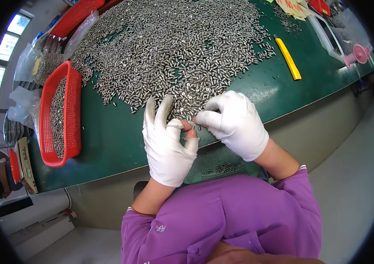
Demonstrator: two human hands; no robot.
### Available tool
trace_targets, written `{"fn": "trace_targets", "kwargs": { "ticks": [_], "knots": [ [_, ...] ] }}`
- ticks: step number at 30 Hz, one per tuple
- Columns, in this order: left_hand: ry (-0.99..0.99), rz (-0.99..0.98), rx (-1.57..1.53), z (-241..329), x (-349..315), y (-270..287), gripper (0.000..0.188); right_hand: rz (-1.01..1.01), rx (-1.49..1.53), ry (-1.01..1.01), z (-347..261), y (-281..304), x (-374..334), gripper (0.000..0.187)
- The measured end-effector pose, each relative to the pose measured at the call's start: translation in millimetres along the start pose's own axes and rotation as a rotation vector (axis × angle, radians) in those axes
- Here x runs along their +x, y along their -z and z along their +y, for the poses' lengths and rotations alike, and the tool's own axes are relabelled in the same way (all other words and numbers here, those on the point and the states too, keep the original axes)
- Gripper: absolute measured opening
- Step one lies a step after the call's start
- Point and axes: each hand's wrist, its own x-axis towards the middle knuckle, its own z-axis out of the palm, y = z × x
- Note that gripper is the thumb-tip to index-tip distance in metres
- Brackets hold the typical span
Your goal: The person is manually inspecting and sorting small metallic components into a tray on a workbench.
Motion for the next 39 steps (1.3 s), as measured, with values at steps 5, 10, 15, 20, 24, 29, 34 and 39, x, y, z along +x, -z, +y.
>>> {"fn": "trace_targets", "kwargs": {
  "ticks": [5,10,15,20,24,29,34,39],
  "knots": [
    [-0.011,0.000,0.022,1,-1,1,0.026,-0.031,-0.114,0.057,-3,6,3,0.010],
    [-0.009,-0.015,0.038,1,-1,3,0.026,-0.018,-0.103,0.070,-1,8,-1,0.013],
    [-0.013,-0.039,0.040,2,0,4,0.027,-0.061,-0.013,0.074,1,8,-4,0.009],
    [-0.024,-0.033,0.006,0,0,4,0.027,-0.062,0.039,0.057,-2,3,-7,0.014],
    [-0.031,-0.029,-0.010,-1,0,4,0.027,-0.063,0.116,-0.017,-3,0,-8,0.017],
    [-0.024,-0.022,-0.040,-4,-1,2,0.025,0.068,0.148,-0.114,-8,-5,-12,0.019],
    [0.016,-0.047,-0.047,-1,2,3,0.022,0.048,0.117,-0.154,-13,-4,-9,0.019],
    [0.024,-0.065,-0.046,-2,1,3,0.022,0.003,0.089,-0.190,-17,-3,-7,0.020]
  ]
}}
